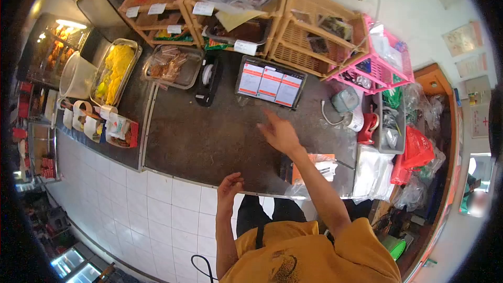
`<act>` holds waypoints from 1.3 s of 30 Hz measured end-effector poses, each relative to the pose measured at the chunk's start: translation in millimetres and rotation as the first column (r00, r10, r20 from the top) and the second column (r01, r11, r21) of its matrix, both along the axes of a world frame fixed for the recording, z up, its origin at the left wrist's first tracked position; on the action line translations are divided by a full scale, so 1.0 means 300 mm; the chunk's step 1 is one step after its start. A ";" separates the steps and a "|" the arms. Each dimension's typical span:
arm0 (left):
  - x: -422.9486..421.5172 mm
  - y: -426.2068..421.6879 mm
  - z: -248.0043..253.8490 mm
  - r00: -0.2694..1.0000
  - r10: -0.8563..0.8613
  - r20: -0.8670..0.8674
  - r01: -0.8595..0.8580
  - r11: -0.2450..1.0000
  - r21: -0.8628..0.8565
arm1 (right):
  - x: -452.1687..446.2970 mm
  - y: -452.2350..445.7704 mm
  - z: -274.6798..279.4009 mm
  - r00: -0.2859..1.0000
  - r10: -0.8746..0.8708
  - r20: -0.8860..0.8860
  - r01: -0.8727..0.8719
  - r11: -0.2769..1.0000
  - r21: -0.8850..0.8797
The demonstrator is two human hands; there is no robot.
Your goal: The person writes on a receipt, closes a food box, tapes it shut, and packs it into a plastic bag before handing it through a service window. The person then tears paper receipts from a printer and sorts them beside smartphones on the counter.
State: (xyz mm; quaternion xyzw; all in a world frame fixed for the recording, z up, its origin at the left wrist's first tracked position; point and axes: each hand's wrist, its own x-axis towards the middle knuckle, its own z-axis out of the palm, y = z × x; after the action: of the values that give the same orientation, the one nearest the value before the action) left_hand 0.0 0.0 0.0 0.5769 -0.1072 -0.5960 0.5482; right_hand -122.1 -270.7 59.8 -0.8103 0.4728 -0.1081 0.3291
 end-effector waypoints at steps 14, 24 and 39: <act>-0.578 -0.416 -0.141 0.911 -0.402 0.095 0.410 0.849 -0.334 | -1.126 0.495 -1.175 0.926 -0.282 0.251 0.335 0.921 -0.201; -0.809 -0.433 0.040 0.664 -0.395 0.635 0.740 0.469 -0.482 | -1.352 0.673 -0.260 0.192 -0.845 0.498 0.079 0.520 0.851; -2.112 -0.424 1.070 -0.243 -0.283 0.928 0.644 -0.762 -0.064 | -2.601 1.111 -0.392 -0.817 -0.333 0.471 0.468 0.092 0.879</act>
State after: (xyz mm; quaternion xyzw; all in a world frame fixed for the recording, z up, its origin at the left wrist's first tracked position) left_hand -633.5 -127.2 321.0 -0.1030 -0.8887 -0.4467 -0.0025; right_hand -902.4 62.7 -57.7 0.1325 0.4574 -0.8248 0.3047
